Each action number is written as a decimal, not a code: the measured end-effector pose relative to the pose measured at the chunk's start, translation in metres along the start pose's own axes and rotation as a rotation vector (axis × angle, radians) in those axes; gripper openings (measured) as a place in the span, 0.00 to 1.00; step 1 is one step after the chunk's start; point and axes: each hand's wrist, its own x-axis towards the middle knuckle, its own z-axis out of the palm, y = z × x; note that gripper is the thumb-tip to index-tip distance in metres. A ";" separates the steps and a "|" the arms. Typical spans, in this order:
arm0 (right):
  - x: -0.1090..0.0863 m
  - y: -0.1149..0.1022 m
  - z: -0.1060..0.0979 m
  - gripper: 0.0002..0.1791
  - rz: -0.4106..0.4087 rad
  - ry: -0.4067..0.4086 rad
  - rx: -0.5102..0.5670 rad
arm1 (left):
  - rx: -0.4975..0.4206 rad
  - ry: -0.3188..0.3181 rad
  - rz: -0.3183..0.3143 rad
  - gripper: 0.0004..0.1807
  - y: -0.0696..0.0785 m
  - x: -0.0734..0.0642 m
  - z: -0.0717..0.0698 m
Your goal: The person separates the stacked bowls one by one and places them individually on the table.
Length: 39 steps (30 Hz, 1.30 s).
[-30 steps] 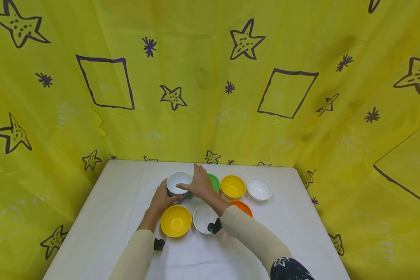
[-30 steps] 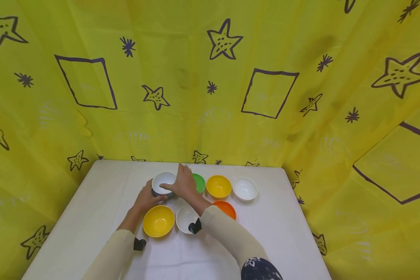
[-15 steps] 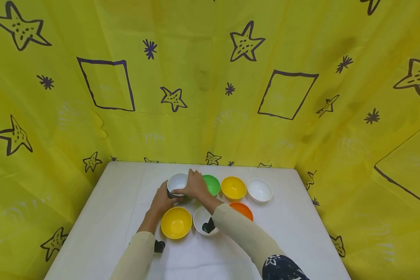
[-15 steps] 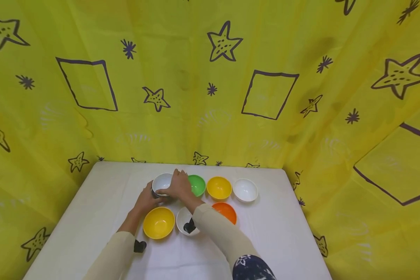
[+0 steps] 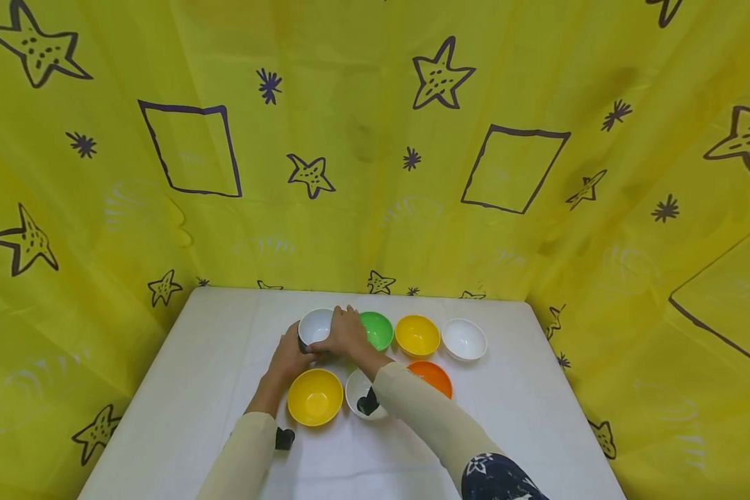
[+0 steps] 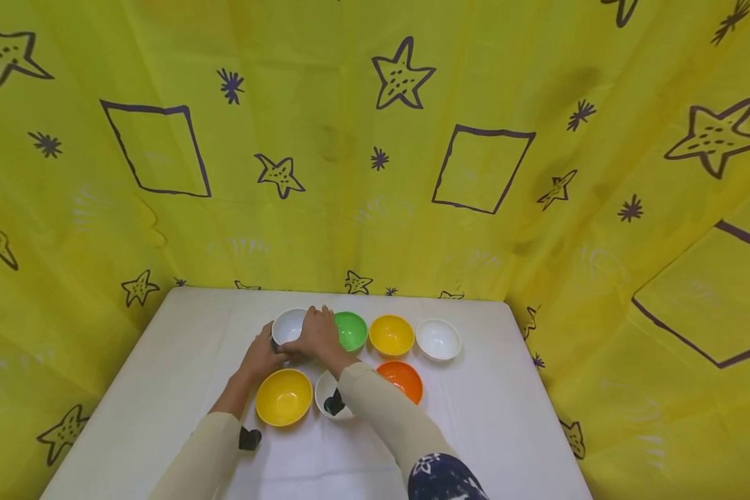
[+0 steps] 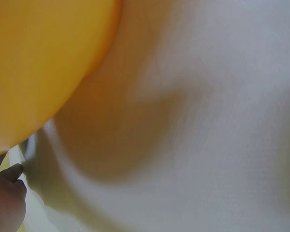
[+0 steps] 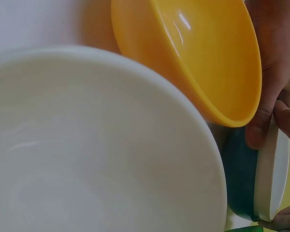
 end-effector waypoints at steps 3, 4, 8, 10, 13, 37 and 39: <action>0.000 0.000 -0.001 0.64 -0.003 0.005 -0.008 | -0.003 0.002 -0.010 0.52 0.000 0.000 0.000; 0.000 0.000 -0.001 0.63 -0.003 0.006 -0.012 | -0.005 0.004 -0.012 0.52 0.001 0.001 0.001; 0.001 -0.001 0.000 0.62 -0.009 0.010 -0.012 | -0.004 0.005 -0.018 0.51 0.000 0.001 0.001; 0.001 0.000 0.001 0.62 -0.012 0.013 -0.006 | -0.003 0.002 -0.020 0.51 0.000 0.001 0.001; 0.001 0.000 0.001 0.64 -0.019 0.020 -0.003 | -0.010 -0.001 -0.014 0.51 -0.001 0.000 0.001; -0.030 0.014 -0.053 0.59 -0.045 0.190 0.209 | -0.003 -0.020 -0.061 0.57 0.002 0.001 0.001; -0.035 0.018 -0.057 0.59 -0.039 0.199 0.226 | -0.001 -0.017 -0.058 0.57 0.001 0.002 0.002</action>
